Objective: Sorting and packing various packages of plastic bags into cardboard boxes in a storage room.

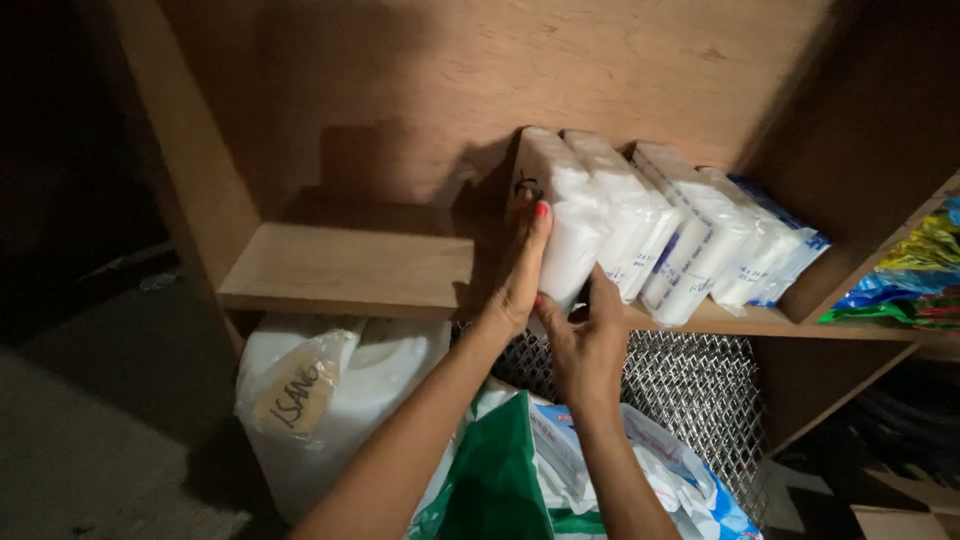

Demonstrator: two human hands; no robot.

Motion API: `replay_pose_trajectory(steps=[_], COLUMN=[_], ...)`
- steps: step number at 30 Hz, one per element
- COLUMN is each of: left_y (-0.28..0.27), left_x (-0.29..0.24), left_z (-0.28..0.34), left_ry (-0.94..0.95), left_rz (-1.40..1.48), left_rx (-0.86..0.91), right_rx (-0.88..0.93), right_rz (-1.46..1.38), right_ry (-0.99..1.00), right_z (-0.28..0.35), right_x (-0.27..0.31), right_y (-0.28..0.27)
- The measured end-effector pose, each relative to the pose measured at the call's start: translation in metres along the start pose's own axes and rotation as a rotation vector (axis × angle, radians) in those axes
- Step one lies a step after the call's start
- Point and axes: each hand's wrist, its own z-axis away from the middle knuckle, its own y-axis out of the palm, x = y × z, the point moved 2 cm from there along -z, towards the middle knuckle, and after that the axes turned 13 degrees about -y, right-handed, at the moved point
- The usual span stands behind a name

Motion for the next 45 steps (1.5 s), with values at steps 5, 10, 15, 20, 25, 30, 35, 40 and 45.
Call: replay_pose_trajectory(steps=[5, 10, 15, 20, 25, 30, 35, 40, 45], left_y=[0.0, -0.006, -0.021, -0.027, -0.037, -0.027, -0.022, -0.028, -0.028], left_x=[0.0, 0.003, -0.006, 0.01, 0.022, 0.02, 0.014, 0.027, 0.027], left_z=[-0.002, -0.007, -0.056, -0.071, -0.077, -0.074, -0.061, -0.07, -0.076], left_ry=[-0.173, -0.159, -0.141, -0.399, -0.465, -0.195, -0.195, -0.308, -0.283], left_rz=[0.058, 0.045, 0.058, 0.179, 0.007, 0.044, -0.076, -0.149, -0.119], left_rx=[0.029, -0.003, -0.068, 0.147, 0.099, 0.069, 0.037, 0.023, 0.069], right_rx=[0.038, 0.01, -0.035, -0.018, -0.034, -0.119, -0.19, -0.176, -0.206], right_rz=[-0.154, -0.273, 0.127, -0.038, -0.065, -0.371, -0.325, -0.241, -0.165], right_ry=[0.176, 0.167, -0.102, 0.154, 0.199, 0.118, 0.166, 0.149, 0.171], right_z=[-0.004, 0.008, 0.031, 0.022, 0.026, 0.027, 0.046, 0.043, 0.041], right_x=[-0.009, -0.007, -0.011, -0.01, -0.029, -0.013, -0.033, -0.03, -0.031], right_y=[0.003, 0.003, 0.007, 0.005, 0.011, 0.01, 0.01, 0.013, 0.015])
